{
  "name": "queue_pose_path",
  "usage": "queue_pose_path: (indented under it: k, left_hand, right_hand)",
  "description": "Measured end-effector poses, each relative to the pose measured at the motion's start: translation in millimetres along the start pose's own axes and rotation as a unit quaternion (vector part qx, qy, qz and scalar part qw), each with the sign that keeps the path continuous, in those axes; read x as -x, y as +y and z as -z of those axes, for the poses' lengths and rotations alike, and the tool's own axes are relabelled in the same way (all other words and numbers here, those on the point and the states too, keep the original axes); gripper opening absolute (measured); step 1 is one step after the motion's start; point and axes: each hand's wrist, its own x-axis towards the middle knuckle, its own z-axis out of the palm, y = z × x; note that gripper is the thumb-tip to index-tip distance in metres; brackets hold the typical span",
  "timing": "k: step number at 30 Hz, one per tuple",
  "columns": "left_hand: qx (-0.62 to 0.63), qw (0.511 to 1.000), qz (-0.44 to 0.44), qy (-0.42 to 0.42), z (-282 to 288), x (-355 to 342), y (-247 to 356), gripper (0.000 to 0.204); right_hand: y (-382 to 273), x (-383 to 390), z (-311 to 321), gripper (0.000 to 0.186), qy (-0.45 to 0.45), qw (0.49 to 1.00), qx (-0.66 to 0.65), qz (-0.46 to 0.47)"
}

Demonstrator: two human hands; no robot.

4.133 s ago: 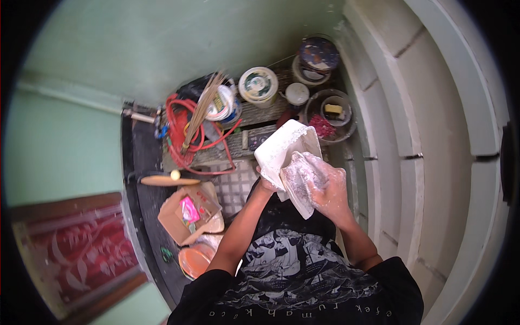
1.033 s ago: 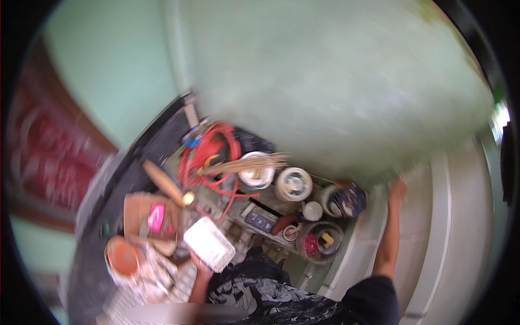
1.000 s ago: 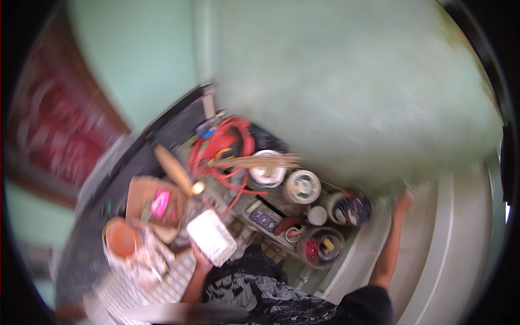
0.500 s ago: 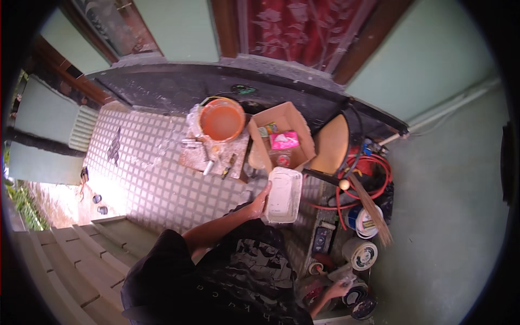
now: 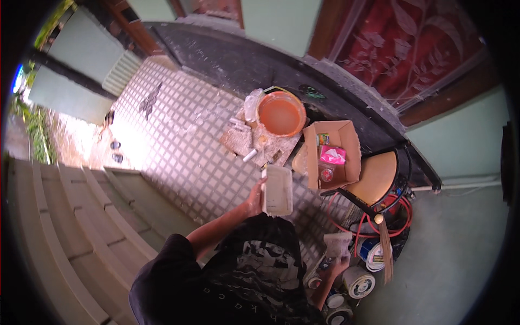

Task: Using a putty knife to apply white plaster or compound to wall corners and joints.

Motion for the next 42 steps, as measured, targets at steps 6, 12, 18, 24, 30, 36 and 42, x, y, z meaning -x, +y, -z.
queue_pose_path:
  k: [6,12,18,24,30,36,42]
  left_hand:
    - [0.114,0.985,-0.126,0.009,86,71,-5,0.082]
    - [0.139,0.968,-0.198,0.071,136,126,8,0.079]
    - [0.057,0.968,-0.216,0.116,223,80,52,0.061]
    - [-0.035,0.957,-0.241,0.158,305,5,117,0.061]
    - [-0.026,0.975,-0.149,0.161,363,-52,177,0.049]
    - [-0.107,0.976,-0.06,0.181,399,-119,211,0.052]
    - [-0.087,0.977,-0.006,0.196,422,-189,235,0.059]
  right_hand:
    - [10,-29,-67,0.014,-0.186,0.981,0.054,0.025]
    - [18,0,-128,0.012,-0.237,0.965,0.031,-0.107]
    - [42,37,-139,0.012,-0.222,0.97,0.034,-0.094]
    - [123,66,-141,0.018,-0.135,0.984,0.059,-0.101]
    - [123,136,-202,0.019,-0.019,0.988,0.02,-0.152]
    - [52,183,-288,0.016,0.036,0.976,-0.004,-0.214]
    - [59,162,-379,0.02,0.086,0.948,-0.104,-0.287]
